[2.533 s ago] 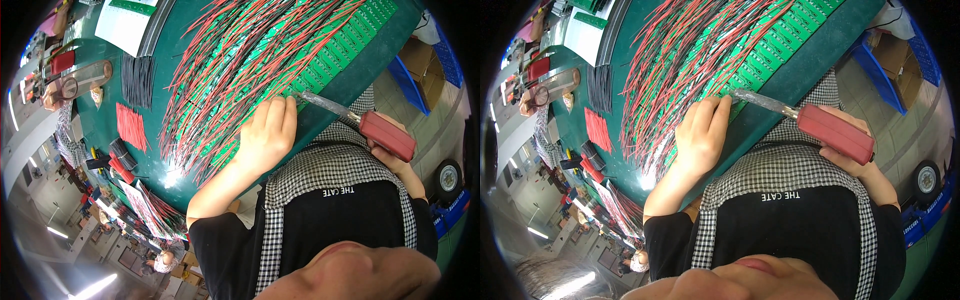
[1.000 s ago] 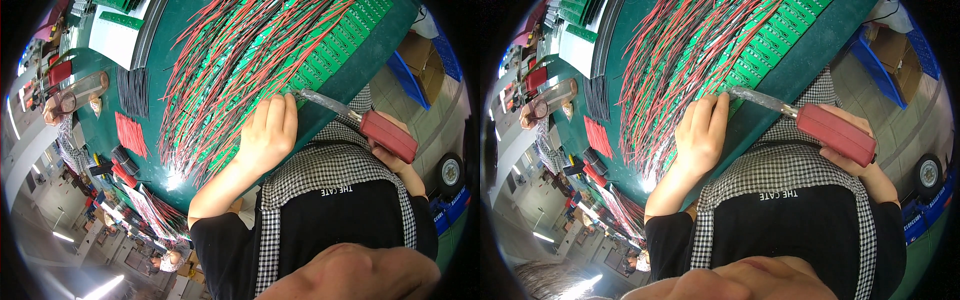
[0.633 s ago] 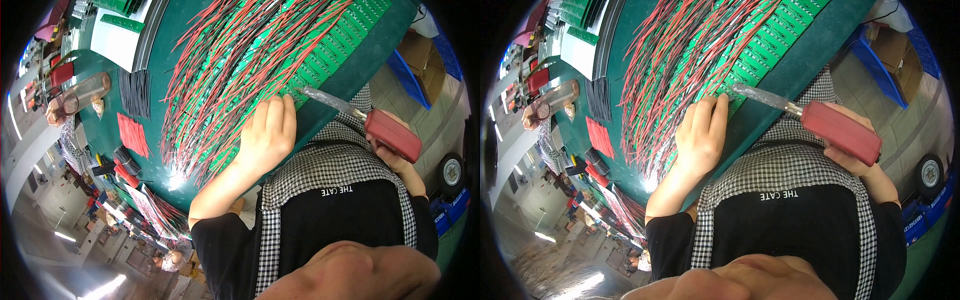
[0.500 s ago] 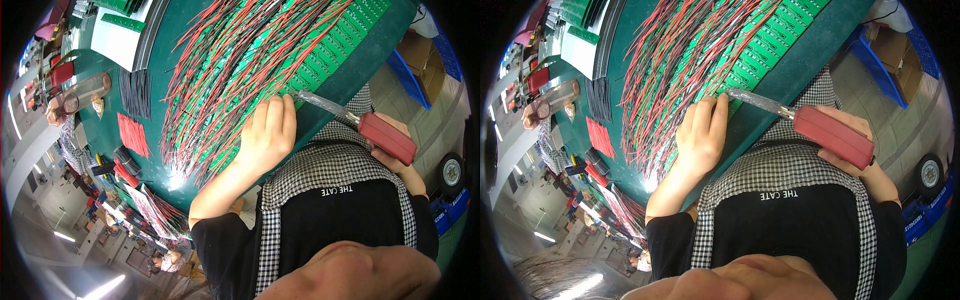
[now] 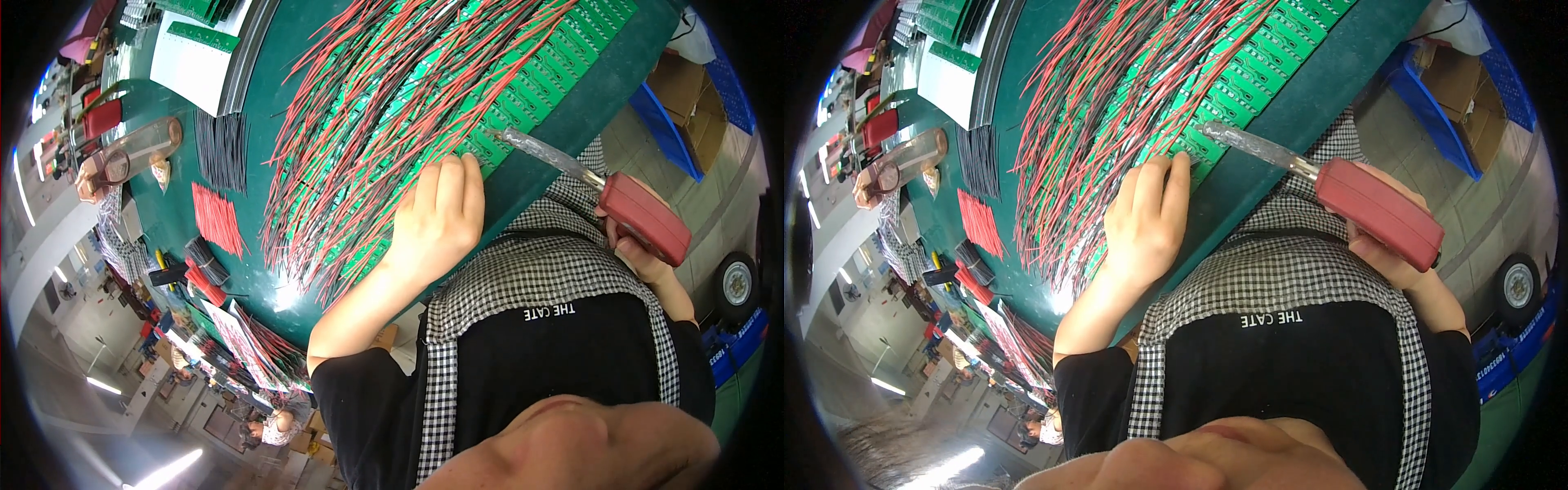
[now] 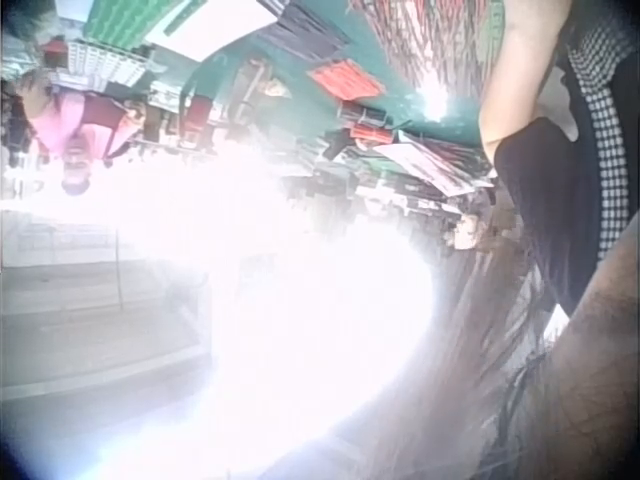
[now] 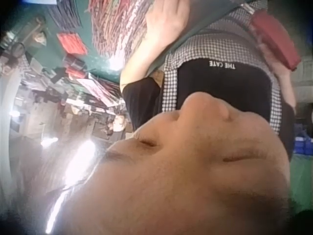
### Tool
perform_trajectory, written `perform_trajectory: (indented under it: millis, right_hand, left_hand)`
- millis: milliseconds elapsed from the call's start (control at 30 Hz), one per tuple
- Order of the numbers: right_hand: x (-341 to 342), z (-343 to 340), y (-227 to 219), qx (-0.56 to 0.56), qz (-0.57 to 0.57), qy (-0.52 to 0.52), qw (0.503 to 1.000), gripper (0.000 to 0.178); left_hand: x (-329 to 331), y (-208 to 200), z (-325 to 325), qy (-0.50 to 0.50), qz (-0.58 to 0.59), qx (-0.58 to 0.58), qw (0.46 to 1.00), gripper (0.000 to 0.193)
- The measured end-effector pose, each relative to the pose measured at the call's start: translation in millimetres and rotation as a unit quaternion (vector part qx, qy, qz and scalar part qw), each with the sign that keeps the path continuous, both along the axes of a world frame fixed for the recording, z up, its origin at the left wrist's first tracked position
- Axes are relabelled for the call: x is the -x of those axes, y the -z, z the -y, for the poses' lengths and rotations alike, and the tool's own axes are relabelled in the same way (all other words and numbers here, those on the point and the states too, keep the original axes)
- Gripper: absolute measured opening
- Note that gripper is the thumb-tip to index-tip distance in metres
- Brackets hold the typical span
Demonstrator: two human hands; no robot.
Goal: Assembling wires into plastic connectors on printed circuit boards using a specialized handheld insertion tool.
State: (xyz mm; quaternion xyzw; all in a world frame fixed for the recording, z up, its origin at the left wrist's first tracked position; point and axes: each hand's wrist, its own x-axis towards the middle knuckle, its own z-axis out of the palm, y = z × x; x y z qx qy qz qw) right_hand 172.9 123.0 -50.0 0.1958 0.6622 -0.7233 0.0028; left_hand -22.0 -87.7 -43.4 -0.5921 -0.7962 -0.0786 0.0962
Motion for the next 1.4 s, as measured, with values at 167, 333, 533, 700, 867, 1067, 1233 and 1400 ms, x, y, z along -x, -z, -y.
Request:
perform_trajectory:
  millis: [167, 333, 533, 700, 867, 1067, 1233, 1400]
  right_hand:
    - [2.2, 0.9, 2.3, 0.077, 0.012, 0.036, 0.996, 0.076]
    - [4.6, 0.7, 1.7, 0.075, 0.008, 0.025, 0.997, 0.072]
    - [7.0, -7.2, 2.2, -0.002, -0.045, -0.034, 0.998, 0.065]
    - [5.9, -9.0, 2.1, -0.060, -0.042, -0.046, 0.996, 0.063]
    - [15.8, -9.9, 3.0, -0.215, -0.124, -0.082, 0.965, 0.062]
    - [5.4, -7.4, -2.7, -0.050, -0.025, -0.037, 0.998, 0.064]
    - [6.8, -4.4, 2.2, 0.057, -0.023, 0.010, 0.998, 0.070]
    - [1.9, -3.1, 3.4, 0.073, -0.007, 0.036, 0.997, 0.071]
  left_hand:
    - [1.2, -1.1, 1.2, 0.002, 0.004, 0.008, 1.000, 0.028]
    - [2.7, 0.3, -5.0, -0.025, 0.023, -0.046, 0.998, 0.026]
    - [0.4, -0.7, -12.9, -0.041, 0.069, -0.035, 0.996, 0.030]
    - [3.6, 2.2, -14.1, -0.010, 0.031, -0.040, 0.999, 0.027]
    - [2.6, 2.6, -11.2, -0.005, 0.027, -0.033, 0.999, 0.027]
    - [5.4, 1.1, -14.9, 0.001, 0.031, -0.034, 0.999, 0.028]
    - [4.1, 1.5, -12.6, -0.003, 0.025, -0.022, 0.999, 0.028]
    - [0.4, -3.6, -15.2, -0.040, 0.074, -0.017, 0.996, 0.031]
